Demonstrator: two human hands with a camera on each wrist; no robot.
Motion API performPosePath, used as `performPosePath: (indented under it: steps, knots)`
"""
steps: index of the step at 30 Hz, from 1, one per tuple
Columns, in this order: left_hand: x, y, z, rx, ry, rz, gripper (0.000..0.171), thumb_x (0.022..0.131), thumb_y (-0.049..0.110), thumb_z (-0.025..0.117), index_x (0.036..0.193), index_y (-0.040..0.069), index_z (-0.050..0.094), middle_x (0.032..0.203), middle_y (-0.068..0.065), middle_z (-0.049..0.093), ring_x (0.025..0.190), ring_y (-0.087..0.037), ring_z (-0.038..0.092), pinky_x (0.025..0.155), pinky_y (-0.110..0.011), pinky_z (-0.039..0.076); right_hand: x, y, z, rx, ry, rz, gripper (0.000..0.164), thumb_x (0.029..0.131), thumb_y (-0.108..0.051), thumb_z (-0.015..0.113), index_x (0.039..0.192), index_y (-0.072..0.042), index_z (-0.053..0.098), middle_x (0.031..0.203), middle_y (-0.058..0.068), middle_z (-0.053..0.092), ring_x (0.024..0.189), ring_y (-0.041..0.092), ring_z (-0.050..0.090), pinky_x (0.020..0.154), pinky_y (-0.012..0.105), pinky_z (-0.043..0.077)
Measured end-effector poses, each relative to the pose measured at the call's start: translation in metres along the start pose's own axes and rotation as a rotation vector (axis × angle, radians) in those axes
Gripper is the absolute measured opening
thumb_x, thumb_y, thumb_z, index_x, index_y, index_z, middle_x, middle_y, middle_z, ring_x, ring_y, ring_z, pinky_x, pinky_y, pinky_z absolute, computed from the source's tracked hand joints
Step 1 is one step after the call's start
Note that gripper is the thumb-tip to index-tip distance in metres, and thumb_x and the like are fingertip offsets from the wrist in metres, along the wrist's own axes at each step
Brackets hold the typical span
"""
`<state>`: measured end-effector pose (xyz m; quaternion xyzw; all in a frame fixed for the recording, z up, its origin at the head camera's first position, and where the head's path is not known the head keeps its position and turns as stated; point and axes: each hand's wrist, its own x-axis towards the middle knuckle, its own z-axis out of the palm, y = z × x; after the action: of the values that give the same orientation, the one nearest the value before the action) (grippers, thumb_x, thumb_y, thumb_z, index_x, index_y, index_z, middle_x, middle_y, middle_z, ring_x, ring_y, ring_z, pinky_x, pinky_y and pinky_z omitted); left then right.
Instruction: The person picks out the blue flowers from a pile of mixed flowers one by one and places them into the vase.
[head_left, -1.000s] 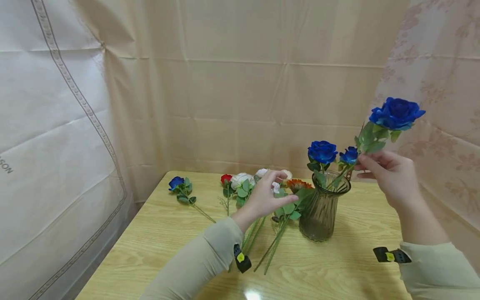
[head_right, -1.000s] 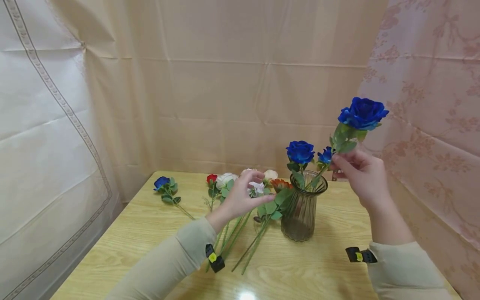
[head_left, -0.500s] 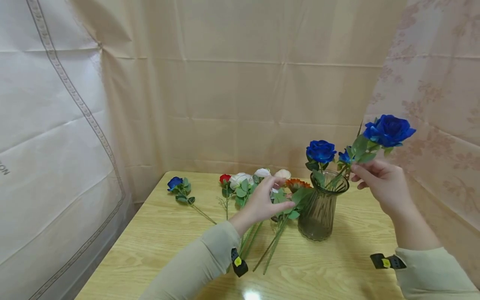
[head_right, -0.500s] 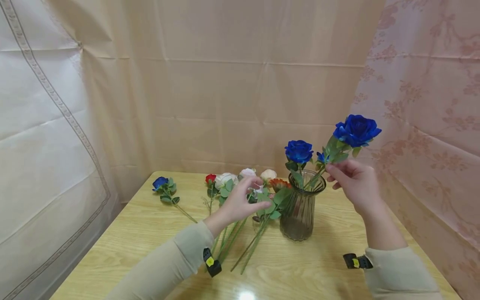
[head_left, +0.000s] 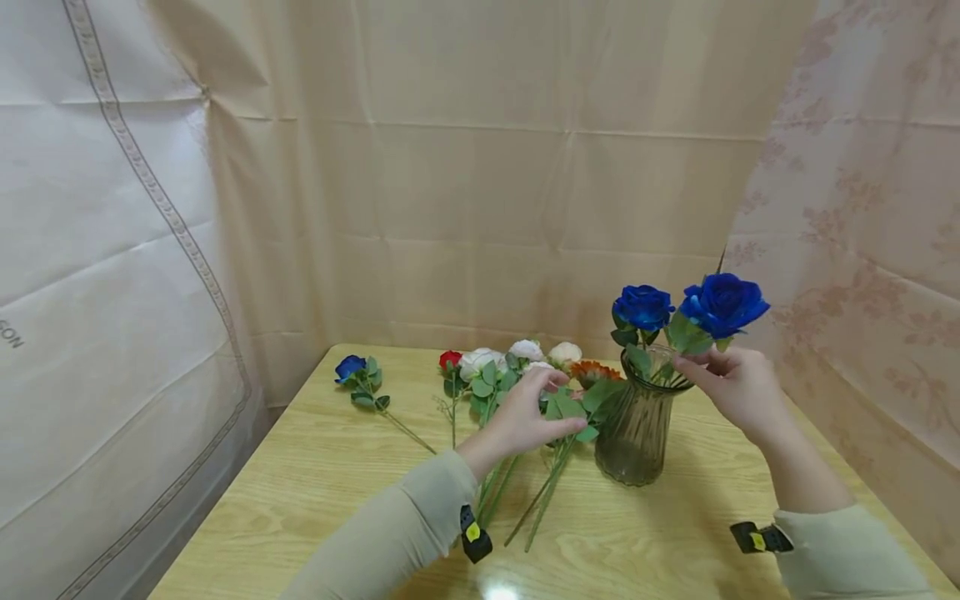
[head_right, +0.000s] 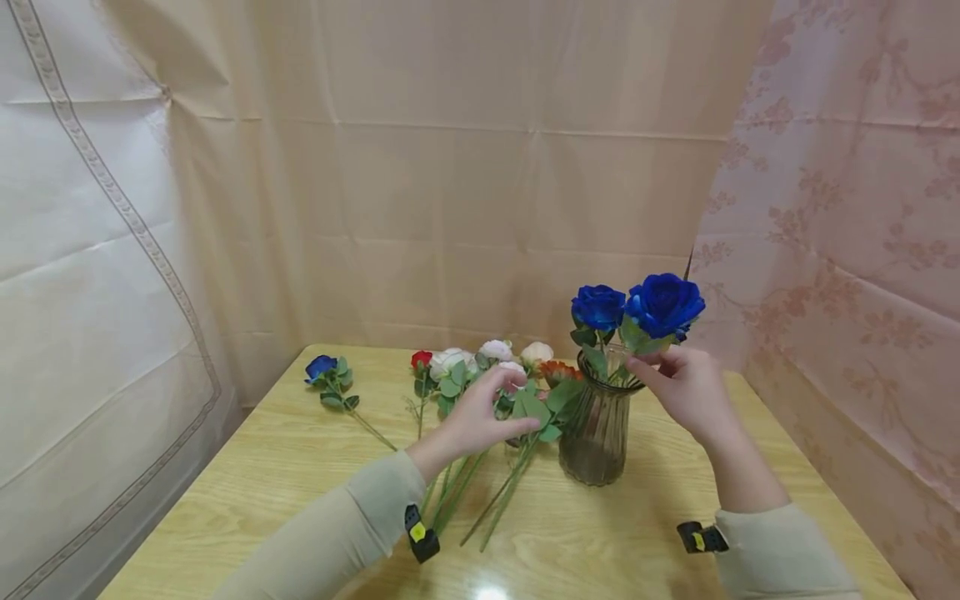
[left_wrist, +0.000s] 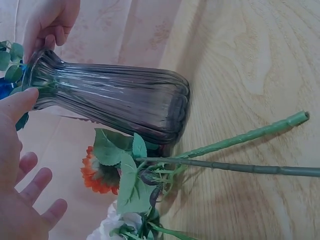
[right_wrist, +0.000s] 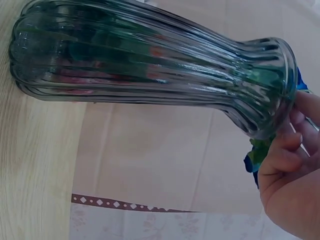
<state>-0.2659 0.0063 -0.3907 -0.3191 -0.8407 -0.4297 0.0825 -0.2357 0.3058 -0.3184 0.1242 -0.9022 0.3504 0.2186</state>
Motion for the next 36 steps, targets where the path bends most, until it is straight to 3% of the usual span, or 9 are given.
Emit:
performPosePath:
  steps: [4, 7, 12, 15, 23, 25, 29, 32, 36]
  knots:
    - [-0.002, -0.002, 0.001, -0.001, -0.023, -0.021, 0.063, 0.077, 0.058, 0.068, 0.127, 0.026, 0.048, 0.126, 0.009, 0.048, 0.115, -0.015, 0.048, 0.088, -0.034, 0.045, 0.001, 0.001, 0.006, -0.032, -0.029, -0.06, 0.028, 0.089, -0.037, 0.065, 0.087, -0.011, 0.073, 0.052, -0.002, 0.047, 0.041, 0.013, 0.037, 0.035, 0.028, 0.03]
    - [-0.003, -0.004, 0.001, 0.002, -0.026, -0.028, 0.063, 0.077, 0.057, 0.068, 0.128, 0.027, 0.048, 0.126, 0.009, 0.049, 0.115, -0.014, 0.048, 0.088, -0.035, 0.045, 0.002, 0.002, 0.009, -0.044, -0.035, -0.109, 0.02, 0.089, -0.033, 0.066, 0.085, -0.014, 0.071, 0.047, -0.004, 0.033, 0.037, 0.012, 0.03, 0.034, 0.028, 0.028]
    - [-0.007, -0.007, 0.002, -0.003, -0.033, -0.038, 0.065, 0.077, 0.06, 0.067, 0.129, 0.027, 0.047, 0.128, 0.01, 0.048, 0.117, -0.015, 0.048, 0.09, -0.036, 0.045, 0.005, 0.004, 0.013, 0.01, -0.033, -0.167, 0.013, 0.088, -0.022, 0.069, 0.099, -0.018, 0.065, 0.064, 0.0, 0.053, 0.043, 0.015, 0.037, 0.04, 0.029, 0.033]
    - [-0.008, -0.008, 0.002, -0.009, -0.04, -0.048, 0.065, 0.076, 0.062, 0.066, 0.128, 0.028, 0.047, 0.127, 0.013, 0.046, 0.118, -0.018, 0.048, 0.09, -0.037, 0.044, 0.005, 0.004, 0.014, 0.06, -0.026, -0.163, 0.015, 0.087, -0.019, 0.07, 0.099, -0.018, 0.062, 0.078, 0.001, 0.059, 0.045, 0.016, 0.039, 0.04, 0.03, 0.035]
    - [-0.007, -0.01, 0.002, -0.016, -0.019, -0.025, 0.062, 0.077, 0.06, 0.067, 0.127, 0.028, 0.048, 0.126, 0.013, 0.047, 0.116, -0.017, 0.048, 0.087, -0.036, 0.045, 0.0, 0.004, 0.009, 0.043, 0.003, -0.067, 0.019, 0.086, -0.031, 0.07, 0.096, -0.017, 0.062, 0.054, -0.001, 0.033, 0.041, 0.014, 0.03, 0.038, 0.031, 0.028]
    - [-0.008, -0.01, 0.002, -0.007, -0.015, -0.028, 0.062, 0.077, 0.06, 0.067, 0.127, 0.029, 0.048, 0.125, 0.015, 0.046, 0.115, -0.013, 0.048, 0.087, -0.035, 0.046, -0.002, 0.004, 0.008, 0.045, 0.008, -0.041, 0.021, 0.086, -0.034, 0.07, 0.097, -0.017, 0.065, 0.058, -0.001, 0.045, 0.047, 0.014, 0.037, 0.043, 0.03, 0.031]
    - [-0.008, -0.012, 0.002, 0.005, -0.015, -0.035, 0.063, 0.076, 0.062, 0.067, 0.127, 0.03, 0.048, 0.124, 0.016, 0.046, 0.113, -0.008, 0.047, 0.087, -0.035, 0.045, -0.006, 0.004, 0.006, 0.051, 0.024, -0.019, 0.027, 0.086, -0.035, 0.07, 0.107, -0.018, 0.066, 0.086, 0.001, 0.067, 0.067, 0.012, 0.053, 0.057, 0.029, 0.041]
    - [-0.008, -0.014, 0.002, 0.01, -0.012, -0.034, 0.062, 0.076, 0.061, 0.067, 0.127, 0.03, 0.048, 0.124, 0.016, 0.046, 0.113, -0.009, 0.047, 0.086, -0.035, 0.045, -0.008, 0.006, 0.004, 0.063, 0.047, -0.024, 0.03, 0.086, -0.032, 0.071, 0.111, -0.016, 0.064, 0.099, 0.001, 0.067, 0.08, 0.008, 0.056, 0.063, 0.027, 0.045]
    - [-0.007, -0.015, 0.001, 0.016, 0.0, -0.031, 0.059, 0.077, 0.056, 0.069, 0.126, 0.03, 0.049, 0.123, 0.017, 0.046, 0.111, -0.007, 0.047, 0.085, -0.034, 0.046, -0.01, 0.008, 0.001, 0.088, 0.092, -0.017, 0.028, 0.085, -0.027, 0.072, 0.107, -0.011, 0.066, 0.096, -0.006, 0.066, 0.082, 0.006, 0.056, 0.064, 0.024, 0.045]
